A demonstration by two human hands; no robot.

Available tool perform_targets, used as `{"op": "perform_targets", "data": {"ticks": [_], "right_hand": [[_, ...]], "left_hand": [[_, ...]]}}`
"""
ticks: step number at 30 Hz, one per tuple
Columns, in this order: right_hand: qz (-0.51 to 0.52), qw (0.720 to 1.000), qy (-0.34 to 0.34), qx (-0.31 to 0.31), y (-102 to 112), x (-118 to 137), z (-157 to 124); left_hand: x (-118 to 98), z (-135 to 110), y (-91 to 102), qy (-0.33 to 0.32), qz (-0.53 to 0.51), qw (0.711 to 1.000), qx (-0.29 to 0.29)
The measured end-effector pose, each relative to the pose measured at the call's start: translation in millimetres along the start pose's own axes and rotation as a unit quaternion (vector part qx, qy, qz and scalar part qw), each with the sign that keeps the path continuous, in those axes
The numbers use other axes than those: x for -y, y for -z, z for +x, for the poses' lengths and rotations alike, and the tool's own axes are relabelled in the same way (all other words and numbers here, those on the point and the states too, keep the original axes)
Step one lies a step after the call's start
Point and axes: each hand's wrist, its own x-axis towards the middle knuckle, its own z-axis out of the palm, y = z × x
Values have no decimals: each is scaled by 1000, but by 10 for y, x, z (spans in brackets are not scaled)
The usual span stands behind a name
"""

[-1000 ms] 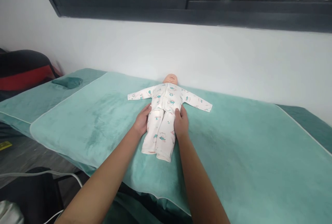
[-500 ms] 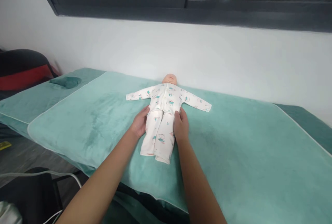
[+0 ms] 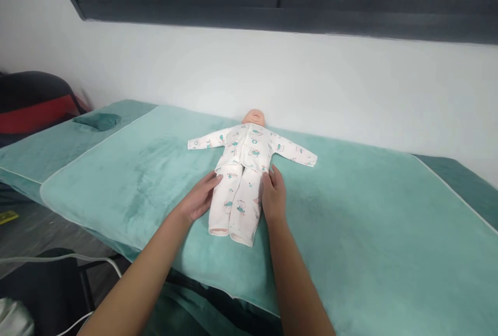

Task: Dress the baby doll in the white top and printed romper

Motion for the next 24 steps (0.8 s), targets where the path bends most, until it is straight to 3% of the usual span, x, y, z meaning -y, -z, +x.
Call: {"op": "perform_targets", "data": {"ticks": [8,19,22,24], "right_hand": [[-1,1000,11,3,23,-25,-20],[24,999,24,12,11,-35,-18],[31,999,19,12,6,-29,-20],[40,999,18,12,3,-38,-14]], "left_hand": [[-12,-255,-22,29,53,996,-67],[112,-455,37,14,86,992,-91],[194,-482,50,-15,137,982,-125],[265,-502,49,-70,190,965,-168]]}}
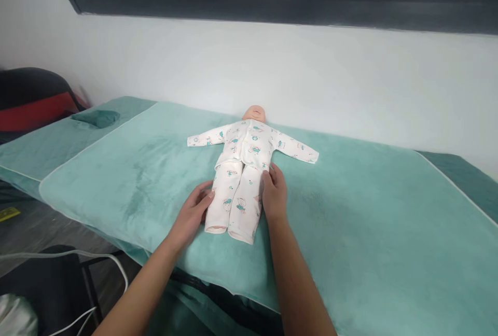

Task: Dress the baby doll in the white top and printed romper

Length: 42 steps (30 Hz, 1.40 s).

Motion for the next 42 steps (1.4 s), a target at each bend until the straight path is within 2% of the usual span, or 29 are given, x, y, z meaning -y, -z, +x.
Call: {"op": "perform_targets", "data": {"ticks": [3,5,7,10,13,15,27,37,42], "right_hand": [[-2,1000,8,2,2,-30,18],[-9,1000,13,3,5,-46,26],[-10,1000,18,8,5,-50,28],[-6,1000,13,5,-1,-35,24],[-6,1000,2,-5,-8,-13,23],[-2,1000,2,-11,-11,1,21],[30,999,11,-28,-7,32,1],[40,999,0,-27,11,-21,33],[48,998,1,-28,20,-50,45]], "left_hand": [[92,-79,-23,-92,66,991,-71],[139,-154,-17,-146,106,980,-84],[178,-243,5,-214,154,961,-76],[237,-367,39,-314,258,913,-26],[303,-435,41,-376,354,856,29],[340,-442,25,-403,380,832,26],[490,-490,5,-458,366,808,-63],[413,-510,-33,-476,328,815,-40],[366,-499,10,-486,359,796,-36]]}}
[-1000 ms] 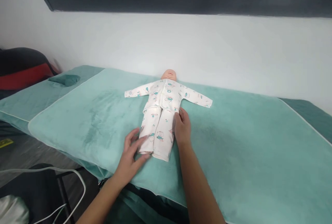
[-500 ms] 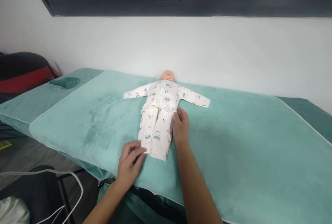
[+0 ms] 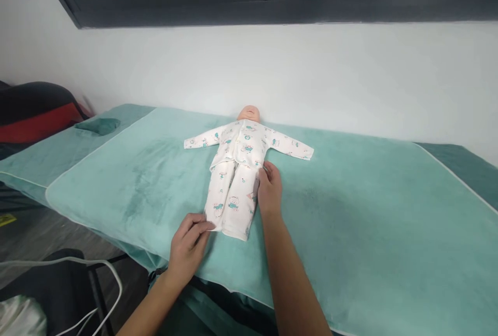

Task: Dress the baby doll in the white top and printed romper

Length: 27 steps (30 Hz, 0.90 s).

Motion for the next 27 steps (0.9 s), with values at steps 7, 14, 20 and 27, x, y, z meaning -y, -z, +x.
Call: {"op": "perform_targets", "data": {"ticks": [7,14,20,27], "right_hand": [[7,1000,-15,-2,0,29,-11],[-1,1000,-18,1,0,53,-18],[-92,992,78,19,5,58,-57],[-237,940,239,60,-40,31,-84]], "left_hand": [[-14,-66,0,-67,72,995,-6],[-23,-198,-54,-59,62,996,-1],[-68,-176,-36,-33,53,998,28],[30,367,53,-17,1,1000,-4]]}}
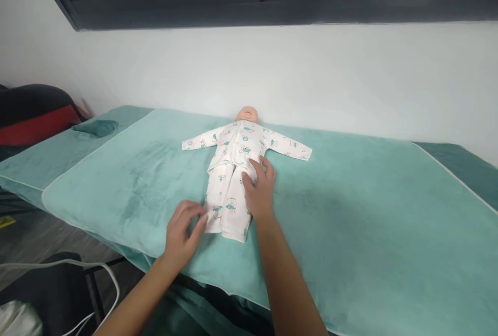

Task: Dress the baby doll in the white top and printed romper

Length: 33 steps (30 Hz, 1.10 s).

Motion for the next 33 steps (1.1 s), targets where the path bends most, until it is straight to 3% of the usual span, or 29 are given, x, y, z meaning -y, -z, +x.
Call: {"op": "perform_targets", "data": {"ticks": [2,6,11,17,23,29,33], "right_hand": [[-25,999,27,-8,-16,-6,17],[-70,996,46,-30,-15,-24,62],[-91,993,72,-32,-1,-67,95],[-71,988,96,-94,-3,-87,84],[-80,986,108,-95,16,-27,67],[-70,990,93,-83,11,4,70],[-61,991,88,-83,14,15,64]], "left_hand": [[132,266,-104,43,38,998,-16],[404,704,-419,118,77,990,27],[511,878,-666,99,108,989,32],[535,934,-694,60,146,987,15],[547,915,-669,14,137,990,-26],[438,947,-619,31,111,992,42],[347,1088,-648,122,58,986,94]]}}
